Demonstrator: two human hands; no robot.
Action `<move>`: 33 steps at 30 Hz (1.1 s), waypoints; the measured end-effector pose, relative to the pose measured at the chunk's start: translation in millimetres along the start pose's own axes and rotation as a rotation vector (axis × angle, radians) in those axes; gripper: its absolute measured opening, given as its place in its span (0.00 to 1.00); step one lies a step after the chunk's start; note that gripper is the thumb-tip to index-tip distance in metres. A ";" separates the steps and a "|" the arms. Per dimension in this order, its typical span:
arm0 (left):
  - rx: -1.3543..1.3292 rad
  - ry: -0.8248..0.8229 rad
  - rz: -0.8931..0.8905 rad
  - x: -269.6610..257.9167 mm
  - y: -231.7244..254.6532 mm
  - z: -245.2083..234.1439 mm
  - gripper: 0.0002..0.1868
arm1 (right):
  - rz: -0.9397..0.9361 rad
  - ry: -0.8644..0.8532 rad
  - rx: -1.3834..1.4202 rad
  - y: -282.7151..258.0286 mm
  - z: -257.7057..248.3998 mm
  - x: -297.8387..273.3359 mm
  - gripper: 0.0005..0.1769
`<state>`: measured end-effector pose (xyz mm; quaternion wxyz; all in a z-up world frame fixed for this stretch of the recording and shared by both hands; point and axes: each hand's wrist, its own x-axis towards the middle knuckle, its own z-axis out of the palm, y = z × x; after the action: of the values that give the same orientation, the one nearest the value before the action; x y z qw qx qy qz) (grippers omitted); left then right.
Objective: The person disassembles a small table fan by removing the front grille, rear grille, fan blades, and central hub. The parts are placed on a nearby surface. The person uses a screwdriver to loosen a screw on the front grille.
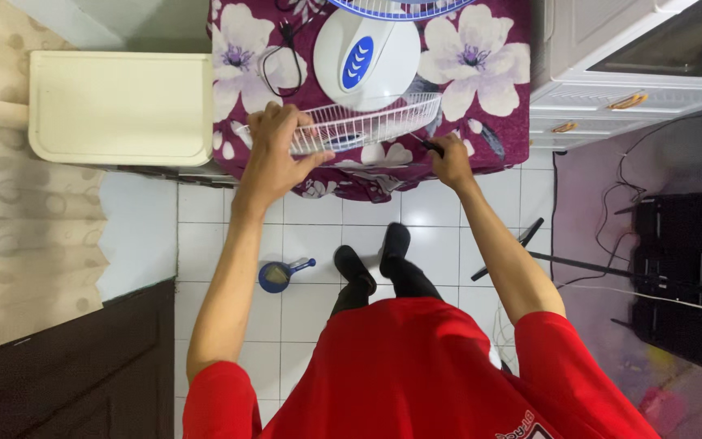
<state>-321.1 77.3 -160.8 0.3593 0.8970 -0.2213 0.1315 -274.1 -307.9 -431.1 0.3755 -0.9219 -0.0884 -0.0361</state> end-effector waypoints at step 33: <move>0.343 -0.162 0.051 -96.5 -8.1 81.8 0.10 | 0.500 -0.445 1.116 -80.4 -17.5 24.9 0.31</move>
<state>-394.5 54.3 -261.5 0.1789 0.9469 -0.2463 0.1038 -265.0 -260.3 -360.1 0.7676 -0.5666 0.0477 0.2957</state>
